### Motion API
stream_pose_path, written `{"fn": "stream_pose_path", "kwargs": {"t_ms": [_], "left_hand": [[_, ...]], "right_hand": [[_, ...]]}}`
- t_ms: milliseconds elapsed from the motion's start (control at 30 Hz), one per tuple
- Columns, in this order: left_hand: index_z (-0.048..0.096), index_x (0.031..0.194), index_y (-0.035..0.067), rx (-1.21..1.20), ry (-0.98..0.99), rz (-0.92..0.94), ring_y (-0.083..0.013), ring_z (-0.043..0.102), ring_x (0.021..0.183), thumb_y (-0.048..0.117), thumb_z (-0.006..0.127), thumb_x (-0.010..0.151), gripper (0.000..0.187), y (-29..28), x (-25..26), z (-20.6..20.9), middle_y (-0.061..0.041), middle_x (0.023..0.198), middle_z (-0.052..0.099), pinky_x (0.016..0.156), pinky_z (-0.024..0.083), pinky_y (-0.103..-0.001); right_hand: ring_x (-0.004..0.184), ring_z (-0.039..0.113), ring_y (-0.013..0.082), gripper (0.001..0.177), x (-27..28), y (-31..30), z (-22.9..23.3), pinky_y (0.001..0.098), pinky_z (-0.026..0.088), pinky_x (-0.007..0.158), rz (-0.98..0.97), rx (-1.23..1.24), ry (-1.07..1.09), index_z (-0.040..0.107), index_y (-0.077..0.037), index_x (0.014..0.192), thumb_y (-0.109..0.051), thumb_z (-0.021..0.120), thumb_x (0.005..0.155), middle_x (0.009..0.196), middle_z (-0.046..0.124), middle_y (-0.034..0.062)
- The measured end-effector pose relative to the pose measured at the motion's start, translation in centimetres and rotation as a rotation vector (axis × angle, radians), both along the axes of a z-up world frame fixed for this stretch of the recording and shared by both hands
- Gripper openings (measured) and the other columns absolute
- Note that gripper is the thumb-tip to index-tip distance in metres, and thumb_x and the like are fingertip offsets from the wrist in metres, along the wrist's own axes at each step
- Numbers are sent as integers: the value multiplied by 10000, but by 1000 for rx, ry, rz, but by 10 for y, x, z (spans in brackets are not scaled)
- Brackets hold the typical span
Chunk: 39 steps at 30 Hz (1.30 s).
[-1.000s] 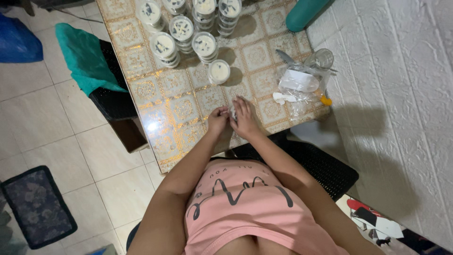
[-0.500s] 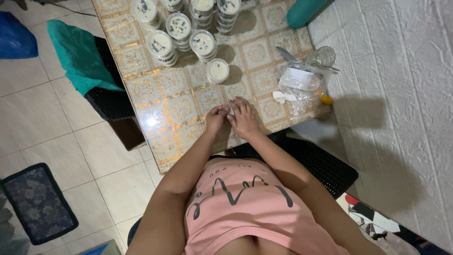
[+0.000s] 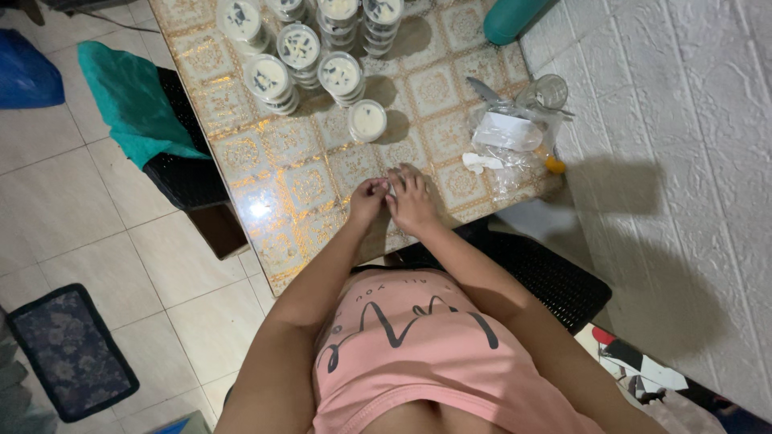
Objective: The person wraps small, round white candles with black speckles in clear plastic bags. They pick up each candle, place it into a bag, and seal it by hand, then stack the wrapped items on the table.
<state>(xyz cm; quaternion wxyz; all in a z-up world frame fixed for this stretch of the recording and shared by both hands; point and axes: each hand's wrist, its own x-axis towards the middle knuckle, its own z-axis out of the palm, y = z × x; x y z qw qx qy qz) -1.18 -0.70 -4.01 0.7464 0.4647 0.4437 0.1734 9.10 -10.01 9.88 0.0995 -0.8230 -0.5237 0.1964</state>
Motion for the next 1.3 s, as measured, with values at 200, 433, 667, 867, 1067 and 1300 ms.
{"fn": "stream_pose_path", "kwargs": {"t_ms": [200, 433, 667, 867, 1067, 1300], "left_hand": [[680, 1244, 62, 391, 36, -58, -219, 724, 965, 68, 627, 967, 281, 0, 8, 25, -117, 1126, 725, 844, 589, -321], [644, 1468, 180, 728, 250, -203, -306, 667, 1143, 39, 649, 939, 547, -8, -2, 64, -214, 1281, 620, 1029, 553, -386], [487, 1497, 133, 836, 117, -433, -357, 606, 1216, 115, 742, 870, 677, -9, -4, 112, -167, 1518, 477, 944, 551, -401], [488, 1508, 170, 713, 249, -544, -300, 663, 1154, 153, 717, 884, 665, -3, -6, 127, -55, 1594, 460, 985, 539, -387], [501, 1485, 116, 888, 140, -481, -357, 574, 1301, 195, 759, 881, 661, -3, -9, 121, -100, 1532, 503, 1041, 509, -416], [435, 1500, 157, 923, 289, -626, -362, 605, 1224, 338, 714, 911, 676, 1, -8, 124, -90, 1530, 482, 971, 527, -470]], "right_hand": [[1416, 362, 423, 687, 26, -10, -32, 546, 321, 1172, 50, 394, 49, 432, -82, 1494, -258, 734, 902, 1507, 436, 210], [762, 575, 206, 714, 30, -47, -74, 354, 532, 673, -586, 207, 1014, 369, -182, 1622, -130, 680, 981, 1058, 607, 143], [799, 655, 120, 629, 38, -54, -119, 290, 605, 722, -609, 301, 1313, 394, -109, 1576, -121, 647, 999, 1108, 695, 49], [791, 702, 157, 495, 40, -51, -117, 322, 627, 741, -666, 303, 1419, 473, -80, 1466, -176, 621, 1004, 1080, 714, 71], [690, 719, 207, 311, 59, -42, -126, 357, 636, 668, -742, 266, 1425, 607, -24, 1239, -251, 622, 1028, 896, 700, 138], [607, 720, 229, 277, 74, -11, -88, 344, 622, 552, -735, 86, 1250, 621, -34, 1053, -303, 654, 994, 793, 673, 119]]}}
